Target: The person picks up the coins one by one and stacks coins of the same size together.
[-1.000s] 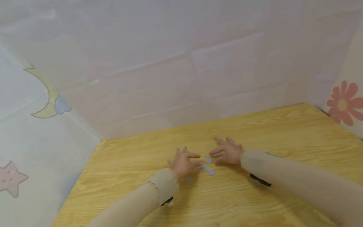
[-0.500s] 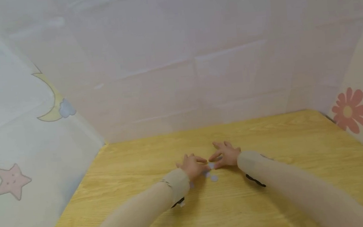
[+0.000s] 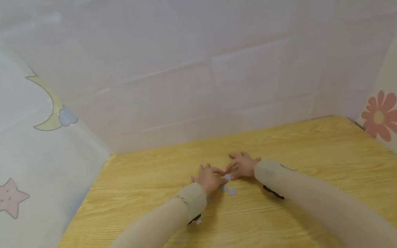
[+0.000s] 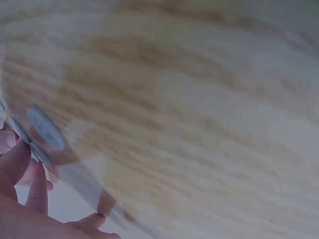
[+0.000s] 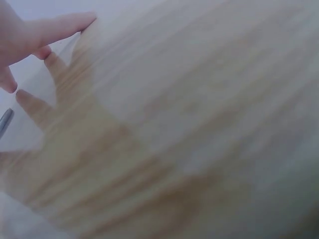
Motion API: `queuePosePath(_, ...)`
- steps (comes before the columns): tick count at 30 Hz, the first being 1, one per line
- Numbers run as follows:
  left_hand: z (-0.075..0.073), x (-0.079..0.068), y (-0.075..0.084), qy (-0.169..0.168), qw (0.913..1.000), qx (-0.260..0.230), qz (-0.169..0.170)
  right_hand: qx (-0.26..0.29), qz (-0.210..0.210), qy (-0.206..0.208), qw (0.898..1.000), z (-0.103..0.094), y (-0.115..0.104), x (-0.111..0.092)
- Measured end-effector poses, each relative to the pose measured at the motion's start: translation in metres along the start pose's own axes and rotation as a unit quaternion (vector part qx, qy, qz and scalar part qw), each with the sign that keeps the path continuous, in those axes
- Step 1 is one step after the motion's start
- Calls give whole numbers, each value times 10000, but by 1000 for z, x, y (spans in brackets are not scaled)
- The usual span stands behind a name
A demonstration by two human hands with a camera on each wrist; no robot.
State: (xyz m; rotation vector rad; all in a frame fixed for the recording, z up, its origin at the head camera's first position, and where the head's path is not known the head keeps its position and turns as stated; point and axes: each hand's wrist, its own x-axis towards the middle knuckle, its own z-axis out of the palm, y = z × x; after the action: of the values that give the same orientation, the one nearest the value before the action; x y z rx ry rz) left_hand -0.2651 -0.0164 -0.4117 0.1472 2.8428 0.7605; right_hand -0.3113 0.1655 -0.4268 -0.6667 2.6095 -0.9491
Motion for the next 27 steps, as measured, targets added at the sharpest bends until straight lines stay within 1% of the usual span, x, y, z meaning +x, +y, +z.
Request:
queuePosePath(5,1,6,0,-56,9999,-99,-77,-102,7,-81,9999,-1,1,0)
queuePosePath(7,2,7,-1,-70,9997,-215,-91,-47,-19,-156,9999,-1,1,-1)
queuePosePath(9,3,9,-2,-81,9996,-231,-107,1,-38,-192,9998,-1,0,-1)
queuePosePath(12,4,10,-3,-58,9997,-228,-110,85,-93,-135,9998,0,-1,-1)
queuePosePath(20,7,11,-3,-12,9997,-230,-59,-283,-282,160,9991,5,10,1)
queuePosePath(23,7,11,-3,-8,9998,-214,-22,-249,-366,218,9988,6,14,2)
queuePosePath(27,9,13,-3,1,9998,-181,11,-180,-338,262,9989,5,15,3)
